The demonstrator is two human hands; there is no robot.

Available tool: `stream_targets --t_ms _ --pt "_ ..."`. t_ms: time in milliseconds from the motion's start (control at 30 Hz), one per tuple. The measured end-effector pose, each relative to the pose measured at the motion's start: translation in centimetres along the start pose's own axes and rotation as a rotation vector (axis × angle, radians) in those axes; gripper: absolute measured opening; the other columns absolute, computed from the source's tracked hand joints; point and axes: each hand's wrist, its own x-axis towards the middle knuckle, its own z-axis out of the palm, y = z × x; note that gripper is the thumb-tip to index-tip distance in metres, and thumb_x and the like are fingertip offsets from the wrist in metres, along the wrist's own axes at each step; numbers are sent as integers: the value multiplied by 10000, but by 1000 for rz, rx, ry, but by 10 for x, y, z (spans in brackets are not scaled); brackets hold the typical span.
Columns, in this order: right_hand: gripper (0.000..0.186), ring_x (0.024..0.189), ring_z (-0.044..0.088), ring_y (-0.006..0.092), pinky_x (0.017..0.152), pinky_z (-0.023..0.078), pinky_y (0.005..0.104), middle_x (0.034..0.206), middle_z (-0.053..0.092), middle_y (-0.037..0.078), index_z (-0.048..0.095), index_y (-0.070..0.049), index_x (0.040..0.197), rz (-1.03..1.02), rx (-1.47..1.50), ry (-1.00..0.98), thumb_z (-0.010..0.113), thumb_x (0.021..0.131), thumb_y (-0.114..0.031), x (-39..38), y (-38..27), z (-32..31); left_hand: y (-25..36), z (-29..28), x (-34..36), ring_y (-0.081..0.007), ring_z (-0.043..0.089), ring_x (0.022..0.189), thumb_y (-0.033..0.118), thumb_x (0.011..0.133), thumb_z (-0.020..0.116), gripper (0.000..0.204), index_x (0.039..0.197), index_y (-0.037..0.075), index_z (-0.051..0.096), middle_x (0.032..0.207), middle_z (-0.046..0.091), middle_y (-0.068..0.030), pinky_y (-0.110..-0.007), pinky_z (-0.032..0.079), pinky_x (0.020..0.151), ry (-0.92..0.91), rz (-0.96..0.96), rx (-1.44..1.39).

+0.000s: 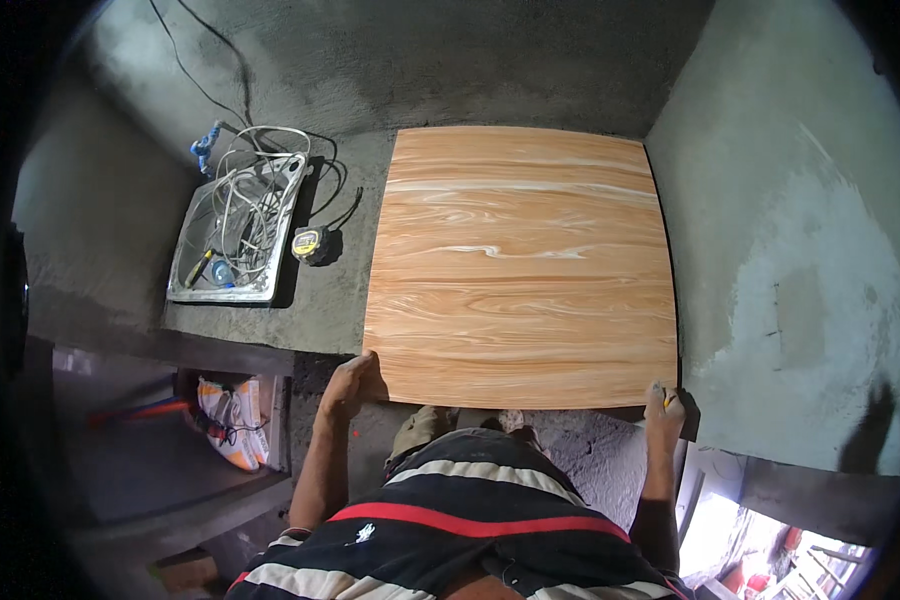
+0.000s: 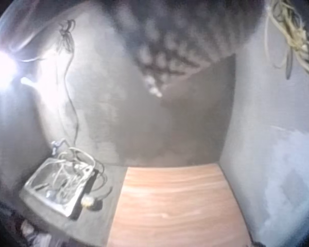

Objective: The person unpacks a tile from a cardboard box, positions it on a countertop, and measures and marks the tile using a tape measure and a pencil.

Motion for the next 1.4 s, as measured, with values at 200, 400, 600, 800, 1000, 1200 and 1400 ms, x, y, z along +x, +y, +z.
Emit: stream_targets --t_ms 200,400,600,800,1000,1200,1400 --pt "418 581 482 119 539 392 318 635 515 21 596 -28 787 -33 -84 23 638 1027 -368 -9 27 8 8 9 -6 -244 664 1161 349 1068 554 532 1352 -100 593 1336 661 -166 -376 491 1022 33 21 84" --pt "488 563 533 102 427 384 269 661 542 17 629 -40 890 329 82 -83 634 1006 -514 -30 15 17 -9 -14 11 -199 686 1057 388 1045 603 524 1287 -75 648 1211 714 -132 -343 518 941 84 51 200" --pt "378 571 587 147 382 404 248 719 567 43 586 -112 947 507 635 -8 666 995 -479 -35 19 42 -15 -8 12 -163 680 963 437 1018 633 516 1189 -47 690 1109 735 -99 -320 525 870 165 98 297" --pt "326 598 593 161 389 414 257 751 515 33 565 -123 1044 442 736 16 683 997 -423 -31 43 50 -7 3 0 -156 658 952 439 1008 654 537 1179 -68 692 1087 731 -104 -315 505 869 141 116 275" --pt "295 589 578 151 392 421 259 743 508 34 568 -106 1066 427 755 -14 661 1017 -382 -37 30 53 -12 -3 -7 -163 667 978 447 1011 646 549 1199 -67 676 1113 727 -108 -327 513 893 117 124 225" --pt "279 527 549 137 381 410 254 708 539 39 573 -93 1075 411 733 16 647 1026 -357 -43 35 46 -17 -2 -8 -158 660 925 407 1010 656 504 1192 -61 687 1059 727 -97 -320 517 859 118 78 254" --pt "279 464 516 125 387 400 253 654 564 52 579 -97 1076 390 748 5 656 1013 -357 -43 33 49 -17 3 -19 -136 663 833 412 1015 646 442 1092 -20 693 964 714 -67 -311 535 737 126 105 242"
